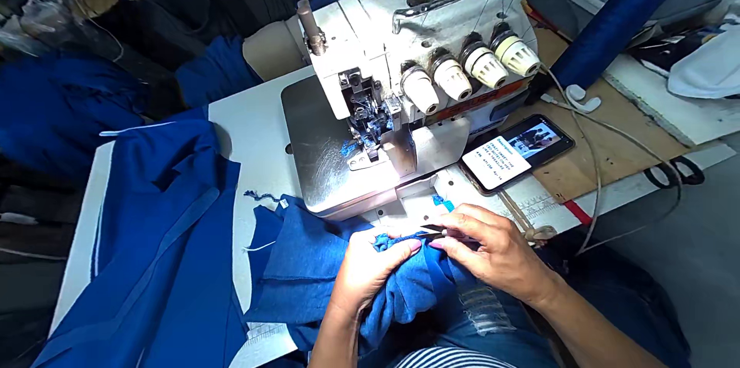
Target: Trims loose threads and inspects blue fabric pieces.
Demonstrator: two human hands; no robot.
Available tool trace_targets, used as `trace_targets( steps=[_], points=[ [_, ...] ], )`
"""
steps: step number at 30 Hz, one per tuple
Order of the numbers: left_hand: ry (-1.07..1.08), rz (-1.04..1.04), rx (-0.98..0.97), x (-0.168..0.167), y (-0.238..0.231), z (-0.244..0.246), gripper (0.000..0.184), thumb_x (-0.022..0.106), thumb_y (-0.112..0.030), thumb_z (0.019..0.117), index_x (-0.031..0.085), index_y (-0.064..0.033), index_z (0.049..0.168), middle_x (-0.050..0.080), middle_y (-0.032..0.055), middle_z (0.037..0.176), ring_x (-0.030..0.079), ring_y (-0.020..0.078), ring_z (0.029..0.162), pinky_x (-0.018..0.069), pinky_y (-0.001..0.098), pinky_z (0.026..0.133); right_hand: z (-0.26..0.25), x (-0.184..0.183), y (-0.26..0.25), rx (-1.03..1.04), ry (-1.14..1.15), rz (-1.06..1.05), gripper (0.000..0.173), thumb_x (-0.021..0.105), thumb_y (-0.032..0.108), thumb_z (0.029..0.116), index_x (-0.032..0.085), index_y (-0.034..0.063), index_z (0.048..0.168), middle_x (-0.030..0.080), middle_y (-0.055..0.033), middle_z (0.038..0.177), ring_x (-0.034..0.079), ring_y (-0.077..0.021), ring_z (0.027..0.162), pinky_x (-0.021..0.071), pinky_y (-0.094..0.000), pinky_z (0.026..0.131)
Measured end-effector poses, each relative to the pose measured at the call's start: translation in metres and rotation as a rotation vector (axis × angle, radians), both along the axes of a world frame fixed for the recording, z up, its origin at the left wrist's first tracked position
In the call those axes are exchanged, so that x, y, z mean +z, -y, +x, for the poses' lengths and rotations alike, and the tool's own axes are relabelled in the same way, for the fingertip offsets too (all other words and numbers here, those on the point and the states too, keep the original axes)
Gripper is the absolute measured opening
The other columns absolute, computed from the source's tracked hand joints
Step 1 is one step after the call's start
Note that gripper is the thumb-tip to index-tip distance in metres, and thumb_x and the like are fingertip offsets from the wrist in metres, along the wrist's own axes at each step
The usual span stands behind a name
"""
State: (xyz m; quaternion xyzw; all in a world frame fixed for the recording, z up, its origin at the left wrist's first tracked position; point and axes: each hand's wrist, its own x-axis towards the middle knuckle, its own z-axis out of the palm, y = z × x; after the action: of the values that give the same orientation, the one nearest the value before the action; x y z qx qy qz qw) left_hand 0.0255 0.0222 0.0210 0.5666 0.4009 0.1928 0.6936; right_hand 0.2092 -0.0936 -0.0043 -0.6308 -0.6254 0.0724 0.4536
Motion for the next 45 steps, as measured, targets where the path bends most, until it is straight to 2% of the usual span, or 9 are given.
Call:
trace_targets(
  steps=[12, 15, 19, 22, 28, 33, 36, 40, 45],
  points=[
    [0.03, -0.007, 0.003, -0.001, 0.0, 0.0, 0.007, 0.079, 0.002, 0.0817, 0.077, -0.0027, 0.085, 0.074, 0.0078, 0.083, 0.07, 0.0104, 0.077, 0.0592, 0.0238, 0.073, -0.001, -0.008, -0.002, 0.018, -0.053, 0.014, 0.021, 0.071, 0.023, 0.0907, 0.078, 0.0115, 0.107, 0.067, 0.0036, 0.09, 0.063, -0.0025, 0.082, 0.0541, -0.0174, 0.073],
    [0.021, 0.011, -0.002, -0.001, 0.0, 0.0, 0.007, 0.079, 0.002, 0.0816, 0.078, -0.0042, 0.085, 0.075, 0.0059, 0.08, 0.07, 0.0082, 0.074, 0.0588, 0.0226, 0.07, -0.001, -0.007, -0.003, 0.021, -0.048, 0.026, 0.02, 0.071, 0.022, 0.0905, 0.078, 0.011, 0.106, 0.067, 0.0035, 0.09, 0.063, -0.0024, 0.083, 0.0537, -0.017, 0.073],
    [0.043, 0.0, -0.005, -0.002, 0.001, 0.0, 0.007, 0.079, 0.002, 0.0817, 0.078, -0.0039, 0.086, 0.075, 0.0065, 0.083, 0.071, 0.0095, 0.077, 0.0594, 0.0238, 0.073, -0.001, -0.008, -0.004, 0.027, -0.064, 0.034, 0.02, 0.072, 0.021, 0.0899, 0.078, 0.0093, 0.106, 0.069, 0.0018, 0.094, 0.065, -0.0037, 0.087, 0.0552, -0.0185, 0.078],
    [0.037, -0.009, 0.002, -0.002, 0.001, 0.0, 0.008, 0.079, 0.003, 0.0808, 0.077, -0.004, 0.084, 0.074, 0.0058, 0.08, 0.07, 0.0086, 0.074, 0.0587, 0.023, 0.07, 0.002, -0.009, -0.005, 0.062, -0.059, 0.047, 0.019, 0.071, 0.019, 0.0898, 0.078, 0.0083, 0.103, 0.07, 0.0008, 0.094, 0.065, -0.0046, 0.089, 0.055, -0.0186, 0.079],
    [0.031, 0.017, -0.039, -0.002, -0.001, 0.0, 0.006, 0.079, 0.001, 0.0819, 0.078, -0.0046, 0.084, 0.074, 0.0056, 0.082, 0.07, 0.0085, 0.075, 0.0589, 0.0225, 0.071, 0.009, -0.008, -0.01, 0.127, -0.043, 0.074, 0.016, 0.071, 0.02, 0.0904, 0.079, 0.0109, 0.101, 0.071, 0.0012, 0.093, 0.066, -0.0061, 0.092, 0.0548, -0.0205, 0.081],
    [0.035, 0.032, -0.052, -0.002, 0.0, -0.001, 0.007, 0.08, 0.002, 0.0808, 0.077, -0.0049, 0.083, 0.074, 0.0044, 0.08, 0.069, 0.0074, 0.074, 0.0583, 0.0216, 0.069, 0.006, -0.011, -0.014, 0.186, -0.053, 0.105, 0.017, 0.066, 0.014, 0.0939, 0.077, 0.0047, 0.103, 0.072, -0.0034, 0.092, 0.068, -0.0073, 0.088, 0.0559, -0.0208, 0.079],
    [0.027, 0.044, -0.033, -0.003, 0.001, -0.001, 0.007, 0.08, 0.001, 0.0809, 0.078, -0.0051, 0.083, 0.075, 0.0048, 0.084, 0.07, 0.0079, 0.077, 0.0585, 0.022, 0.071, 0.003, -0.012, -0.014, 0.167, -0.105, 0.117, 0.016, 0.064, 0.011, 0.0962, 0.076, 0.0022, 0.103, 0.074, -0.005, 0.095, 0.069, -0.0065, 0.091, 0.0566, -0.0193, 0.081],
    [-0.01, 0.018, 0.0, -0.001, 0.0, 0.0, 0.007, 0.081, 0.0, 0.0801, 0.077, -0.0046, 0.083, 0.074, 0.0053, 0.08, 0.07, 0.0084, 0.074, 0.0587, 0.0228, 0.069, 0.003, -0.011, -0.01, 0.133, -0.09, 0.151, 0.019, 0.07, 0.013, 0.0919, 0.075, 0.0024, 0.106, 0.072, -0.0052, 0.097, 0.068, -0.0058, 0.089, 0.0566, -0.0183, 0.079],
    [-0.011, 0.015, 0.005, -0.001, 0.001, 0.001, 0.008, 0.081, 0.001, 0.0793, 0.075, -0.0047, 0.081, 0.073, 0.0055, 0.077, 0.069, 0.0085, 0.072, 0.0581, 0.0225, 0.068, 0.005, -0.011, -0.009, 0.118, -0.034, 0.139, 0.018, 0.07, 0.014, 0.0919, 0.077, 0.0037, 0.104, 0.073, -0.0057, 0.098, 0.069, -0.0085, 0.091, 0.0571, -0.0214, 0.078]
  ],
)
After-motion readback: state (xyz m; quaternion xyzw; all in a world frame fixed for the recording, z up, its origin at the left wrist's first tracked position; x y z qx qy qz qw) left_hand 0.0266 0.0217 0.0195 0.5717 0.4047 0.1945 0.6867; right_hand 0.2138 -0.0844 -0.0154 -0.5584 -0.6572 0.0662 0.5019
